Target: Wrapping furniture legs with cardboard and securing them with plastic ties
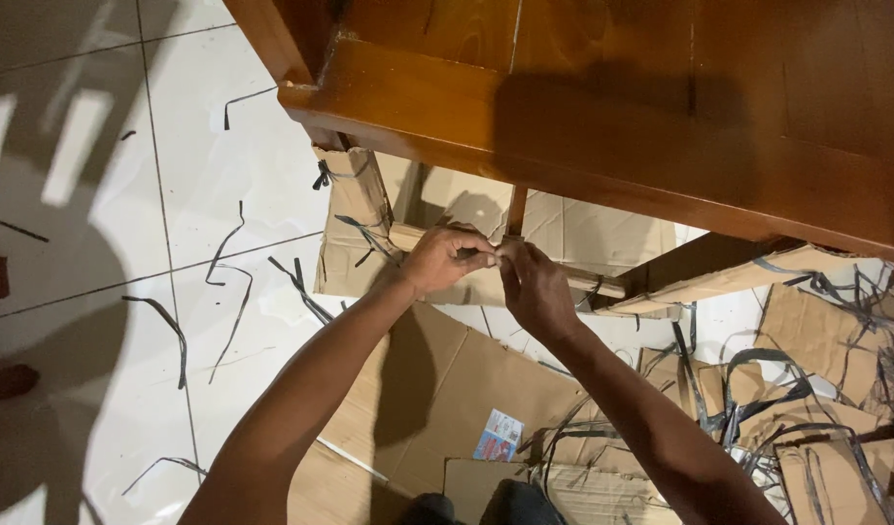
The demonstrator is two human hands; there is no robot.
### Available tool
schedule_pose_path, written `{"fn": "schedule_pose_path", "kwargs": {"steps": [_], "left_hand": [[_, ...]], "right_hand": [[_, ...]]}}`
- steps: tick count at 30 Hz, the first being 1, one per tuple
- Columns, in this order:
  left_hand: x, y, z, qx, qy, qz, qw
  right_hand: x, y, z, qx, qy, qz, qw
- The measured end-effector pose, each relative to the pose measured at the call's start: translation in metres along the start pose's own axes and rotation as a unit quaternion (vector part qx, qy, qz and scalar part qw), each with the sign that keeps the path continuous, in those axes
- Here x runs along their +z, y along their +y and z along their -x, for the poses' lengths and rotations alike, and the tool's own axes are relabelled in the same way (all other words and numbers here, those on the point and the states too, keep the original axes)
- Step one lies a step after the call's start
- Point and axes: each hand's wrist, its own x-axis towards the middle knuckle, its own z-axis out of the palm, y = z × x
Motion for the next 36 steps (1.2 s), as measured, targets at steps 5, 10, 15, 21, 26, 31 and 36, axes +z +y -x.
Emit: {"fn": "schedule_pose_path", "kwargs": {"steps": [5,10,15,21,26,31,36], "left_hand": [[-0.005,-0.004,0.0,-0.02,-0.005,-0.004,1.0],[-0.008,-0.005,-0.003,-0.032,0.016,0.001,0.999],[-0.005,0.0,-0.004,-0.06,0.035,0.004,0.998],[-0.005,0.02,-0.007,-0.138,0.031,0.056,0.988],[0.0,0.012,-0.002,-0.091,-0.006,0.027,0.995],[0.0,-0.015,-0.005,-0.071,-0.005,-0.019,0.997],[-0.008,0.0,-0.007,-0.085,0.028,0.065,0.994]], "right_hand": [[-0.004,-0.014,-0.011,0.434,0.028,-0.391,0.811],[0.027,0.005,0.006,0.453,-0.014,-0.402,0.796],[0.021,-0.001,0.008,0.399,-0.042,-0.381,0.833],[0.014,-0.003,0.009,0.433,-0.069,-0.412,0.799],[0.01,-0.005,0.001,0.507,-0.045,-0.454,0.731],[0.023,0.002,0.009,0.495,-0.039,-0.46,0.736],[0.023,0.006,0.022,0.415,-0.086,-0.321,0.847]]}}
